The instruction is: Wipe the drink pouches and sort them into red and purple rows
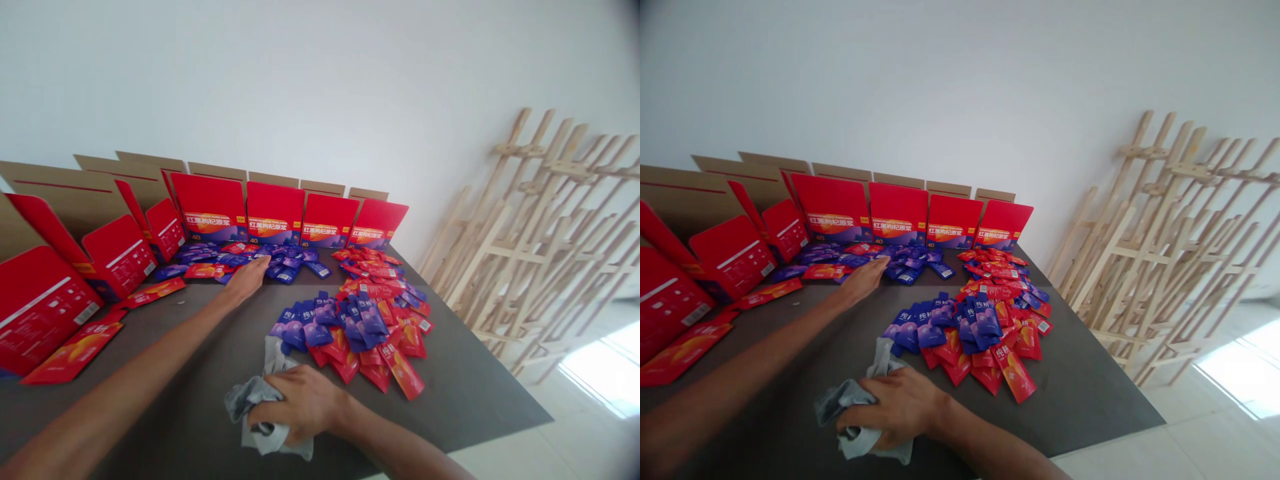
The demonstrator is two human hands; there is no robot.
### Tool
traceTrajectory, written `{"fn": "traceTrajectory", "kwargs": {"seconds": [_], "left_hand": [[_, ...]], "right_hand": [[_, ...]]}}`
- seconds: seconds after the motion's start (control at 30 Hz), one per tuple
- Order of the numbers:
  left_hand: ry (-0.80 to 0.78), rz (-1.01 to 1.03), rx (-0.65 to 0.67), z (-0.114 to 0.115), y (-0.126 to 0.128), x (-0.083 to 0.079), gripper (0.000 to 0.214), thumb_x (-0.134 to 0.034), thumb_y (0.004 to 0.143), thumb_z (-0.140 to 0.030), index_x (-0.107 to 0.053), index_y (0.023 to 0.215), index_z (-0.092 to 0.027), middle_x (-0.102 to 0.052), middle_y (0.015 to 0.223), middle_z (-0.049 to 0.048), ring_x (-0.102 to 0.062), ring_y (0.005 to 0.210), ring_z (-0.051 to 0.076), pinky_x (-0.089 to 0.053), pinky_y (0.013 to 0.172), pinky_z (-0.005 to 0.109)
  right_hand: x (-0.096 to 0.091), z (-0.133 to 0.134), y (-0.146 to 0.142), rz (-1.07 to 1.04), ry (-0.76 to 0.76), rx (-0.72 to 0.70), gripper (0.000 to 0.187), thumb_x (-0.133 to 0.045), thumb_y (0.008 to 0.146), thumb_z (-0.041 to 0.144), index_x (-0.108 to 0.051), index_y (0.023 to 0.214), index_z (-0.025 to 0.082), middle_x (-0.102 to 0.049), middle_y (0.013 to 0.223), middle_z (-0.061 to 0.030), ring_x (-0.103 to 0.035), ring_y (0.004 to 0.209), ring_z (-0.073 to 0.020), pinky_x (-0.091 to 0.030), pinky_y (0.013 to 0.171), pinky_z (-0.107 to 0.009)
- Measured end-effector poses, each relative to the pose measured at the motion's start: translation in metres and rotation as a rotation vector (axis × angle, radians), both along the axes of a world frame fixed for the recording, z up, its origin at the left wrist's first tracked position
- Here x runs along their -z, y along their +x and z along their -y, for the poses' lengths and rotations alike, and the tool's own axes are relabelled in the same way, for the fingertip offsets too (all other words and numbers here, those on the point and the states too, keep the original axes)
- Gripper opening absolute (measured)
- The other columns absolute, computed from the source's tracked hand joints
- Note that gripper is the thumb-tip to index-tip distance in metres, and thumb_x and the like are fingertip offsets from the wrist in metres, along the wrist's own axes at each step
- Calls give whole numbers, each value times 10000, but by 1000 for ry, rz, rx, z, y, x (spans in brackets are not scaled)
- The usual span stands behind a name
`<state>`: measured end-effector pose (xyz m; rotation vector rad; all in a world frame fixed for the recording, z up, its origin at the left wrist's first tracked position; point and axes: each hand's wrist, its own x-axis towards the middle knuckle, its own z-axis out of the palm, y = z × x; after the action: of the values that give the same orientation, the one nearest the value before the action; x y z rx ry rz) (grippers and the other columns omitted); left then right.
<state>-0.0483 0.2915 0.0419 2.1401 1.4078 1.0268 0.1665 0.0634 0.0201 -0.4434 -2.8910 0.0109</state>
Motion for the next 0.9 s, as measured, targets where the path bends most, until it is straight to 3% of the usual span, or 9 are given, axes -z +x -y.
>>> {"fn": "traceTrajectory", "kwargs": {"seconds": [0.13,0.23,0.3,0.37,0.47,0.57,0.7,0.8,0.9], "left_hand": [[-49,413,-141,47,-6,2,570,-500,977,-617,-707,1212,-140,-778,1146,130,-691,1223,321,-502,1136,469],[-121,700,-172,103,3,14,736,-460,935,-769,-668,1254,-140,-766,1146,130,-740,1077,286,-601,1008,481],[-223,841,-131,147,14,22,675,-592,901,-731,-680,1242,-154,-775,1151,134,-750,1045,286,-621,969,481],[-557,1138,-19,187,26,30,586,-825,798,-589,-705,1200,-180,-787,1142,115,-739,1101,302,-602,1002,448],[-778,1276,125,225,38,36,526,-914,750,-474,-727,1176,-229,-778,1211,80,-702,1204,299,-565,1047,399],[-894,1357,267,232,38,36,463,-904,760,-497,-753,1124,-254,-774,1212,53,-668,1267,297,-534,1080,394],[-1055,1368,367,226,34,33,583,-777,790,-724,-769,1085,-220,-775,1172,85,-644,1293,313,-517,1090,411],[-1057,1359,319,227,37,34,502,-847,760,-649,-764,981,-206,-782,1105,78,-666,1242,308,-529,1061,396],[-945,1355,195,228,39,32,416,-910,723,-525,-735,959,-230,-782,1016,25,-714,1112,259,-556,996,347]], "right_hand": [[-4,1,2,-201,-18,197,373,-734,869,376,-654,1216,268,-661,1086,-51,-615,895,-190,-483,686,-262],[-8,3,4,-389,-55,408,391,-747,805,271,-653,1184,271,-665,1112,-61,-629,992,-220,-515,750,-277],[-11,2,4,-477,-83,530,435,-729,767,178,-643,1183,274,-658,1144,-64,-632,1034,-229,-528,786,-287],[-12,0,4,-535,-96,593,447,-685,760,108,-634,1173,269,-651,1161,-65,-639,1034,-222,-534,796,-287],[-12,-3,2,-563,-105,607,388,-645,801,81,-630,1146,258,-650,1145,-61,-650,1011,-206,-541,811,-284],[-13,-4,-1,-579,-102,579,373,-660,794,87,-635,1128,251,-661,1095,-53,-658,965,-198,-537,780,-271],[-15,-3,-3,-554,-84,541,351,-678,781,106,-646,1102,244,-668,1073,-56,-657,951,-201,-521,756,-265],[-15,-3,-4,-468,-86,493,346,-690,800,143,-649,1129,244,-665,1075,-55,-652,956,-202,-512,783,-276],[-10,-2,-7,-316,-78,355,355,-726,832,245,-644,1177,251,-668,1086,-57,-647,957,-216,-502,778,-295]]}}
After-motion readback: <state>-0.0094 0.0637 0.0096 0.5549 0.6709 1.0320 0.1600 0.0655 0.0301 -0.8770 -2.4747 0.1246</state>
